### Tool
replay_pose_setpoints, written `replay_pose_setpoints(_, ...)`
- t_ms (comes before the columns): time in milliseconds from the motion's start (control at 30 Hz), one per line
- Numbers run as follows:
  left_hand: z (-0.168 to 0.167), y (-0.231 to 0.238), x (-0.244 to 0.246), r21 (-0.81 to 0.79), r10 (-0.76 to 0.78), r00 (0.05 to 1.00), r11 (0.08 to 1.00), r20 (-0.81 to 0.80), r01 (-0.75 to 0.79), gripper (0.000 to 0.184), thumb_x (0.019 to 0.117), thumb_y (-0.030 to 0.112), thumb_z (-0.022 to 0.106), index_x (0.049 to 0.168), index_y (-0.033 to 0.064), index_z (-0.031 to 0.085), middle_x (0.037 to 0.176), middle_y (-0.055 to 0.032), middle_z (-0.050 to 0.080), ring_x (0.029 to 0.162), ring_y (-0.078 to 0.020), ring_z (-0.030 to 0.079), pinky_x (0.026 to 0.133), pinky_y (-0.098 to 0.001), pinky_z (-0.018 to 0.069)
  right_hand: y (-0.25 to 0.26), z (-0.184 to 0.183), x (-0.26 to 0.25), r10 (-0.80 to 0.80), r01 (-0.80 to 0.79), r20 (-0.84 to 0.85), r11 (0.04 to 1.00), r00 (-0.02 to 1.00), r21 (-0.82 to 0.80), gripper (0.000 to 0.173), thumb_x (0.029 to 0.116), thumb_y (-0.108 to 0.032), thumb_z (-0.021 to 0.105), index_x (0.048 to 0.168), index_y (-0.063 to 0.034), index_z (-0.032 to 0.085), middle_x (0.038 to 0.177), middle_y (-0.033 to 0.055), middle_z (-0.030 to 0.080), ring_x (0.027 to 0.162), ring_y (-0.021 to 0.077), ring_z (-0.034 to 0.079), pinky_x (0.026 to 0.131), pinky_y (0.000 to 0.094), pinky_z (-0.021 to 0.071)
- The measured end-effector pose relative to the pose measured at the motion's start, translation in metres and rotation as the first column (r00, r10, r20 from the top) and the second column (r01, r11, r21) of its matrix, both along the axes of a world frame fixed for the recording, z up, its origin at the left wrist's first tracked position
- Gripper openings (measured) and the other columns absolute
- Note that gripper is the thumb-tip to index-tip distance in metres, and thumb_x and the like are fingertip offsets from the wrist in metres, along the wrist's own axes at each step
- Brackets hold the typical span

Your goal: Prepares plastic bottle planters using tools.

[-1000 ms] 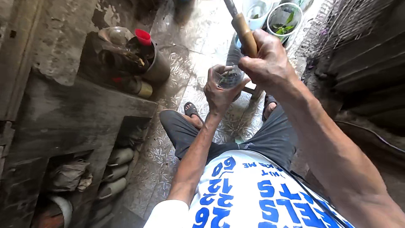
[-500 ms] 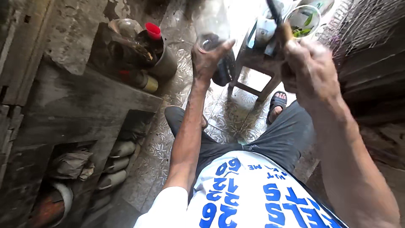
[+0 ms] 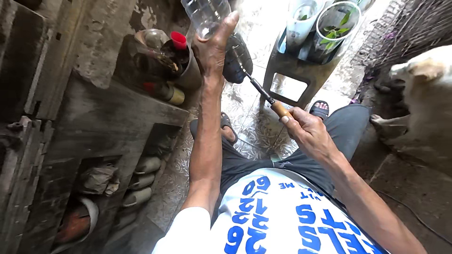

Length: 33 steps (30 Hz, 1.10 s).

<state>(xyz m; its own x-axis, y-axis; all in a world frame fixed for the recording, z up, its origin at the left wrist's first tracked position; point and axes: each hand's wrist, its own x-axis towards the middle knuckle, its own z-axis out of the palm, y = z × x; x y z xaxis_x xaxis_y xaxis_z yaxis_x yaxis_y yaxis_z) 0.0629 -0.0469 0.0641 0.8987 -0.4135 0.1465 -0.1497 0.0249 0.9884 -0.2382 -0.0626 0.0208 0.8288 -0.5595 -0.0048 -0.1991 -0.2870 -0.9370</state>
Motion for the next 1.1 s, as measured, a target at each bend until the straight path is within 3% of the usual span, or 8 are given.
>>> replay_pose_setpoints(233, 0.003, 0.001, -0.004, 0.007, -0.001, 0.999, 1.0, 0.053, 0.001, 0.044, 0.0748, 0.028, 0.09, 0.103, 0.0007, 0.069, 0.091, -0.0107, 0.072, 0.087, -0.0187, 0.072, 0.081, -0.038, 0.0615, 0.0, 0.002, -0.001, -0.001, 0.001, -0.012, 1.0, 1.0, 0.0, 0.03, 0.1088, -0.035, 0.045, 0.105, -0.0141, 0.066, 0.06, -0.0058, 0.048, 0.046, 0.0053, 0.044, 0.043, 0.0244, 0.0387)
replay_pose_setpoints(400, -0.003, 0.001, -0.008, -0.043, 0.027, 0.998, 0.999, 0.051, -0.025, 0.058, 0.0715, 0.027, 0.093, 0.111, -0.0029, 0.064, 0.093, -0.0131, 0.072, 0.087, -0.0209, 0.073, 0.08, -0.04, 0.0639, 0.0, 0.003, 0.002, -0.013, 0.013, -0.017, 1.0, 1.0, -0.004, 0.03, 0.1086, -0.035, 0.046, 0.106, -0.014, 0.067, 0.061, -0.0054, 0.05, 0.047, 0.0056, 0.046, 0.043, 0.0246, 0.0398)
replay_pose_setpoints(600, -0.009, 0.005, -0.011, -0.029, 0.027, 0.998, 0.999, 0.063, -0.025, 0.053, 0.0735, 0.029, 0.092, 0.109, -0.0022, 0.066, 0.093, -0.012, 0.074, 0.087, -0.0204, 0.074, 0.081, -0.0399, 0.0639, 0.0, 0.001, 0.005, -0.015, 0.015, -0.013, 1.0, 1.0, -0.012, 0.028, 0.1079, -0.034, 0.047, 0.105, -0.0151, 0.067, 0.06, -0.0064, 0.049, 0.046, 0.0044, 0.044, 0.043, 0.024, 0.0384)
replay_pose_setpoints(800, -0.012, 0.008, -0.011, 0.065, 0.076, 0.991, 0.994, 0.107, -0.084, 0.065, 0.0682, 0.036, 0.094, 0.113, -0.0005, 0.065, 0.096, -0.0091, 0.073, 0.092, -0.0163, 0.073, 0.085, -0.0372, 0.0621, -0.001, 0.0, 0.008, -0.019, 0.018, -0.033, 0.999, 0.999, -0.035, 0.028, 0.1078, -0.035, 0.048, 0.103, -0.016, 0.067, 0.06, -0.0065, 0.049, 0.046, 0.0046, 0.044, 0.043, 0.0246, 0.0376)
replay_pose_setpoints(1100, -0.018, 0.007, -0.011, 0.075, 0.093, 0.982, 0.991, 0.164, -0.107, 0.067, 0.0671, 0.038, 0.094, 0.114, -0.0003, 0.065, 0.097, -0.0082, 0.073, 0.094, -0.0146, 0.072, 0.087, -0.0359, 0.0608, -0.003, 0.01, 0.001, -0.039, 0.039, -0.018, 0.999, 0.999, -0.006, 0.032, 0.1086, -0.037, 0.046, 0.105, -0.0138, 0.067, 0.06, -0.0052, 0.049, 0.046, 0.0058, 0.045, 0.042, 0.0249, 0.0394)
